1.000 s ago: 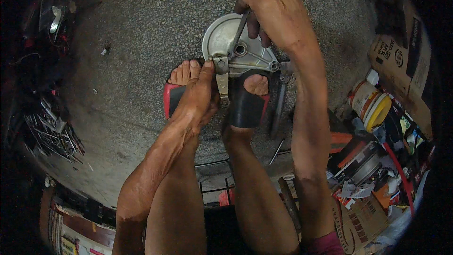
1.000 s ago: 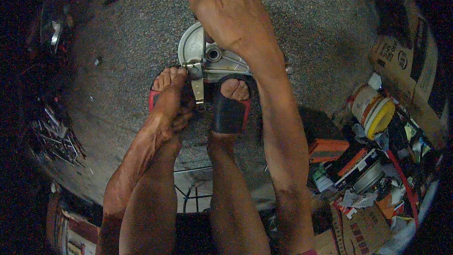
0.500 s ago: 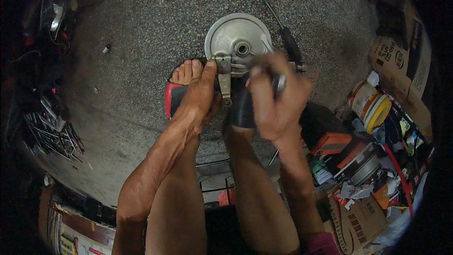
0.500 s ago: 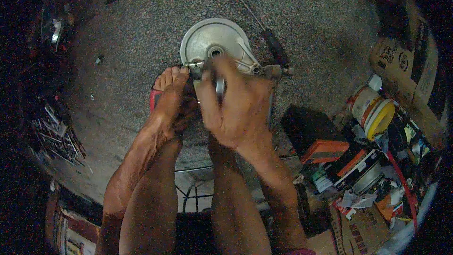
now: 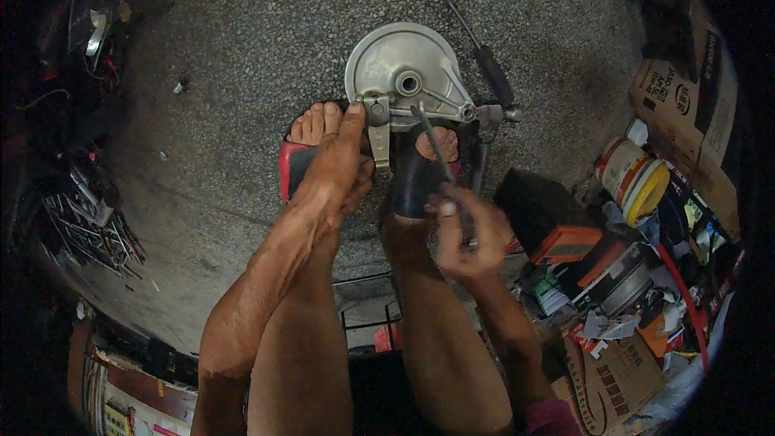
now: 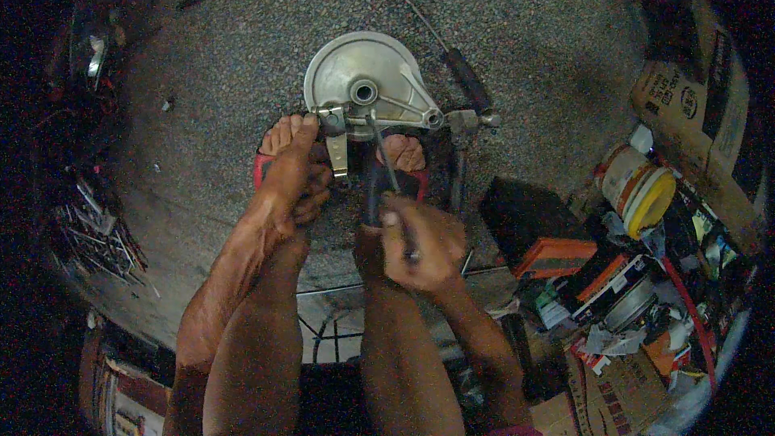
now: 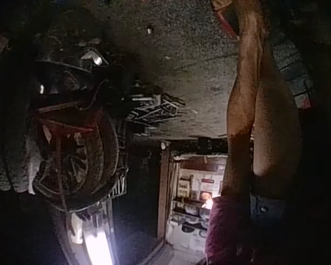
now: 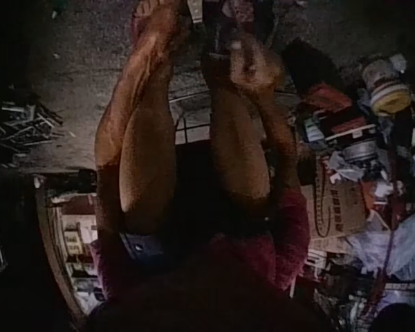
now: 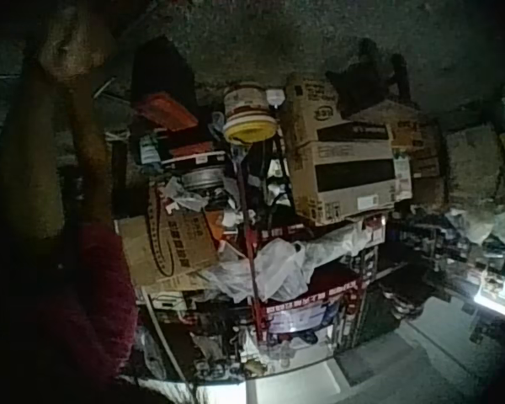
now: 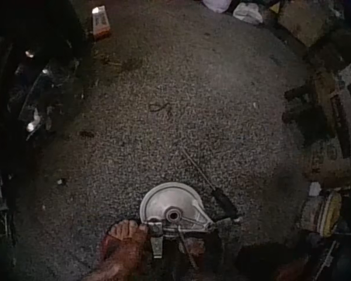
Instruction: The person uses a screwdriver and a wrench to adjust and tighten a bolt on a circular metal mechanical component. They hold the part steady with one hand while manipulating the tools with the other, focusing on a specific bolt near the center of the assembly.
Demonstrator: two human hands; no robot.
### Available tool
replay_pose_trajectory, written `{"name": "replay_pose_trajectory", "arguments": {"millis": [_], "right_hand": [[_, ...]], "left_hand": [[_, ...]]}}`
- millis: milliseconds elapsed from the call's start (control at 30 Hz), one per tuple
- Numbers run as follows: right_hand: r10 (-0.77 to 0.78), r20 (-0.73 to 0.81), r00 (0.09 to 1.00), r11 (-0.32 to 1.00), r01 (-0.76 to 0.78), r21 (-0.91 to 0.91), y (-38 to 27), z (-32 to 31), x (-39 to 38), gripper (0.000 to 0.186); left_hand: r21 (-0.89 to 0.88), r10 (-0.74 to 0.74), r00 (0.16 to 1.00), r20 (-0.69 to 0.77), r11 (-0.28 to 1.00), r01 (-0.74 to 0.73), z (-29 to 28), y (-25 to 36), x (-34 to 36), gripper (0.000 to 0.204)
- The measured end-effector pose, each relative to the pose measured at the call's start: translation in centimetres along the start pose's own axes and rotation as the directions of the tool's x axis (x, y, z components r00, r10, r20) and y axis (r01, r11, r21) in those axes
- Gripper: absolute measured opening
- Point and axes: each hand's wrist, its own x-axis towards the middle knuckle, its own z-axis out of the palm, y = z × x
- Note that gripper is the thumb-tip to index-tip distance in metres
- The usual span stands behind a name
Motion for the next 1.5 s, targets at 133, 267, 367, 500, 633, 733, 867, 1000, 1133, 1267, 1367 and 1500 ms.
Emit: {"name": "replay_pose_trajectory", "arguments": {"millis": [133, 267, 367, 500, 633, 733, 867, 1000, 1133, 1267, 1367, 1500], "right_hand": [[0.506, -0.039, 0.862, 0.780, -0.437, 0.448, -2.1, -1.7, 2.7, 0.020], [0.240, -0.055, 0.969, 0.918, -0.208, 0.337, -1.7, -1.8, 6.4, 0.014], [0.085, 0.006, 0.996, 0.962, -0.084, 0.258, -1.2, -1.3, 8.5, 0.011], [-0.028, 0.051, 0.998, 0.980, 0.017, 0.199, -1.3, -0.9, 10.5, 0.008], [0.101, 0.184, 0.978, 0.975, -0.134, 0.176, -1.3, -0.5, 13.0, 0.015], [0.025, 0.255, 0.966, 0.996, -0.047, 0.078, -0.8, 1.2, 16.6, 0.018], [0.074, 0.296, 0.952, 0.997, -0.068, -0.030, -1.7, 1.7, 19.0, 0.024], [-0.002, 0.227, 0.974, 0.997, 0.020, -0.075, -2.9, 2.7, 16.9, 0.027], [-0.083, 0.046, 0.996, 0.996, 0.082, 0.024, -3.7, 2.4, 10.8, 0.017], [-0.275, 0.004, 0.962, 0.960, 0.274, -0.058, -1.4, 2.3, 4.9, 0.012], [-0.253, 0.128, 0.959, 0.964, 0.262, -0.057, -0.1, 2.3, 1.5, 0.014], [-0.179, -0.010, 0.984, 0.984, 0.179, -0.012, 1.4, 2.3, 0.1, 0.017]], "left_hand": [[-0.098, -0.076, 0.997, -0.007, 0.992, 0.075, 0.2, 0.1, 0.4, 0.041], [-0.152, -0.115, 0.993, -0.031, 0.982, 0.109, 0.7, -0.2, 0.5, 0.035], [-0.108, -0.096, 0.995, -0.020, 0.990, 0.093, 0.2, 0.4, 0.5, 0.033], [-0.101, -0.134, 0.991, -0.004, 0.986, 0.133, 0.5, 0.4, 0.8, 0.034], [-0.034, -0.082, 0.996, -0.036, 0.996, 0.081, 0.8, 0.0, 0.8, 0.038], [-0.005, -0.077, 0.996, -0.047, 0.997, 0.077, 1.1, -0.3, 0.6, 0.039], [0.022, -0.037, 0.999, -0.020, 0.999, 0.038, 0.3, 0.8, 0.7, 0.037], [0.180, 0.166, 0.960, -0.225, 0.976, -0.127, 1.0, -0.3, -0.6, 0.033], [0.129, 0.068, 0.987, -0.147, 0.990, -0.049, 0.6, 0.0, -0.1, 0.037], [-0.025, -0.101, 0.994, 0.042, 0.994, 0.102, 0.2, 0.3, 0.8, 0.040], [-0.063, -0.095, 0.995, 0.045, 0.993, 0.097, -0.1, 0.5, 0.7, 0.040], [-0.099, -0.100, 0.994, 0.048, 0.990, 0.104, 0.2, 0.2, 0.7, 0.042]]}}
